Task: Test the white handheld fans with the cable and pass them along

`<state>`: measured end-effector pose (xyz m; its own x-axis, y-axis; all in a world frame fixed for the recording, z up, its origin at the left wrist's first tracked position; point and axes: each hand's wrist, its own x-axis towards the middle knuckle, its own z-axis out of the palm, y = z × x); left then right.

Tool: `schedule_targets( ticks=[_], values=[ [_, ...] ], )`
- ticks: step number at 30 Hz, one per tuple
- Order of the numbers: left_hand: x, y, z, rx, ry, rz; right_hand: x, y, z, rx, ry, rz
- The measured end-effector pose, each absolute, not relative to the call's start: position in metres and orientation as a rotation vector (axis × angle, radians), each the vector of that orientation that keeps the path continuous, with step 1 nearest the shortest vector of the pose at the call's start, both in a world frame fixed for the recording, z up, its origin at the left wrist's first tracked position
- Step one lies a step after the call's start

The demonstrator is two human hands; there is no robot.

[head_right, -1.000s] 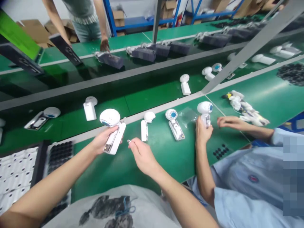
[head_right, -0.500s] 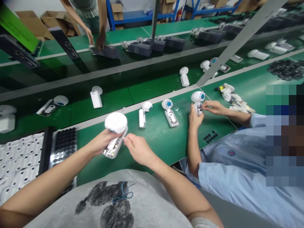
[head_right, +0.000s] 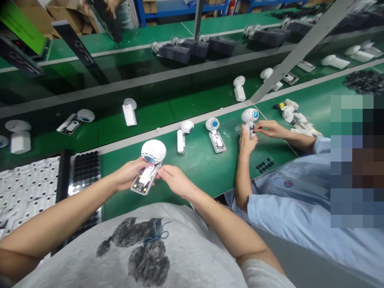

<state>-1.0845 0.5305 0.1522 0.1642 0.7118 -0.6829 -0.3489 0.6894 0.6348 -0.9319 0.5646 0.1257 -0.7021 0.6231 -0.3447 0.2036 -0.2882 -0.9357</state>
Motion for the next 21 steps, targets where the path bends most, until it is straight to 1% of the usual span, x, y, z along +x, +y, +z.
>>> schedule_targets(
  ticks=[3,5,7,10,12,14,18,21],
  values=[
    [-1.092,0.531,0.152,0.426,1.227,0.815,-0.926,0.564,0.126,-1.058,-1.568,2.177],
    [-1.106,0.535,0.147,0.457,1.340,0.903,-0.916,0.565,0.122,-1.167,-1.455,2.227],
    [-1.122,0.545,0.135,0.482,1.487,1.010,-0.907,0.567,0.113,-1.308,-1.366,2.191],
    [-1.132,0.570,0.108,0.632,1.634,1.012,-0.904,0.572,0.096,-1.388,-1.576,1.909],
    [-1.123,0.592,0.088,0.748,1.682,0.968,-0.913,0.578,0.085,-1.340,-1.818,1.664],
    [-1.106,0.614,0.068,0.822,1.742,0.970,-0.927,0.583,0.076,-1.269,-1.969,1.492],
    [-1.086,0.642,0.042,0.942,1.892,0.925,-0.950,0.598,0.058,-1.128,-2.053,1.315],
    [-1.106,0.655,0.044,1.046,1.939,0.916,-0.956,0.610,0.048,-1.099,-2.014,1.284]
  ],
)
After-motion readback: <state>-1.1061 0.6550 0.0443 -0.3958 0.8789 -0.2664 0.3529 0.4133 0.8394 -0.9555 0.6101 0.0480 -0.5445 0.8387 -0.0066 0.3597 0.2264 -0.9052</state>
